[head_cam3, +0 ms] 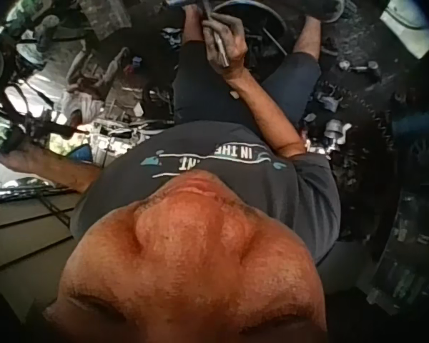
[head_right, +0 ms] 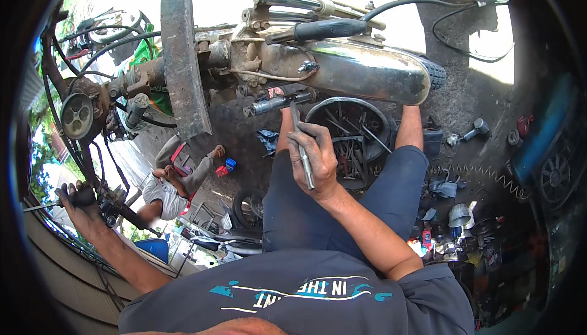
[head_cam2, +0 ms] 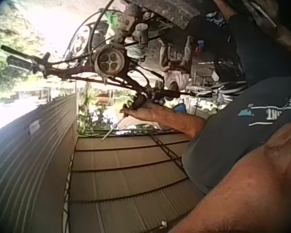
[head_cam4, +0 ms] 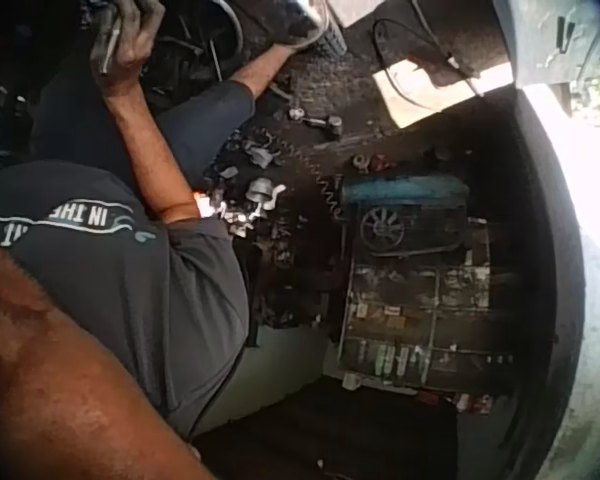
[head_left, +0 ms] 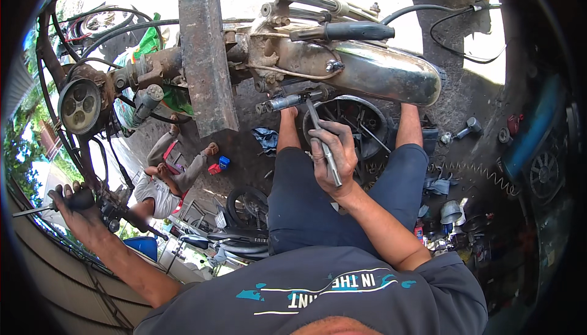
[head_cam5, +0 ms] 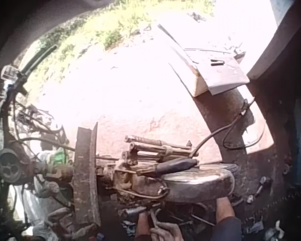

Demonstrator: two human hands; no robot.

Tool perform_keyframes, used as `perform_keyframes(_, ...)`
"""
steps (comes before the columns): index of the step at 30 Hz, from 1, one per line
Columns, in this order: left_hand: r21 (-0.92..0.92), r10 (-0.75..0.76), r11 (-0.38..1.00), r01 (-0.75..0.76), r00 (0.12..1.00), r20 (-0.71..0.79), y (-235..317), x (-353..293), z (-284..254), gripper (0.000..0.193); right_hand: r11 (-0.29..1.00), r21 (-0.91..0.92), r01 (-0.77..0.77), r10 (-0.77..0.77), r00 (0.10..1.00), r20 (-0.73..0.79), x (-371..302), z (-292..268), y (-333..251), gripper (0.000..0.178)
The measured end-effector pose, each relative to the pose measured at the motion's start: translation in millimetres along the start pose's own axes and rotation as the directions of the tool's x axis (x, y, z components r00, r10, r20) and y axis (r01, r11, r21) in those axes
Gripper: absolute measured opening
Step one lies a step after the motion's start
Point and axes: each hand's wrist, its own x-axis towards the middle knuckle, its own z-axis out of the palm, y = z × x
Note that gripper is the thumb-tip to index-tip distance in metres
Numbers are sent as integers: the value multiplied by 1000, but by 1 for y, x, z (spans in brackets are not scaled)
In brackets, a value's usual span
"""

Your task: Welding and repairing parts on a motorcycle frame.

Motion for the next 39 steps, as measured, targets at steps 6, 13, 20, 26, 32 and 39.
perform_keyframes(6,70,15,997,-13,1000,-25,8,-5,0,58,883,-115,-455,444,889,-113,-39,-22,107,13)
perform_keyframes(13,39,25,999,-25,1000,-8,6,-3,-1,54,779,-62,-623,585,759,-285,-58,-42,264,21)
perform_keyframes(20,18,15,1000,-15,999,-28,14,-6,-6,48,838,24,-545,529,799,-286,-54,-21,266,20)
perform_keyframes(26,4,1,1000,-1,999,-42,5,-12,11,50,801,7,-599,574,764,-294,-49,-22,257,25)
perform_keyframes(32,1,1,1000,-1,1000,-23,1,-8,11,51,857,2,-515,482,800,-359,-53,-26,274,23)
perform_keyframes(39,30,9,1000,-8,999,-40,2,-2,0,53,819,-43,-572,498,746,-442,-56,-35,288,23)
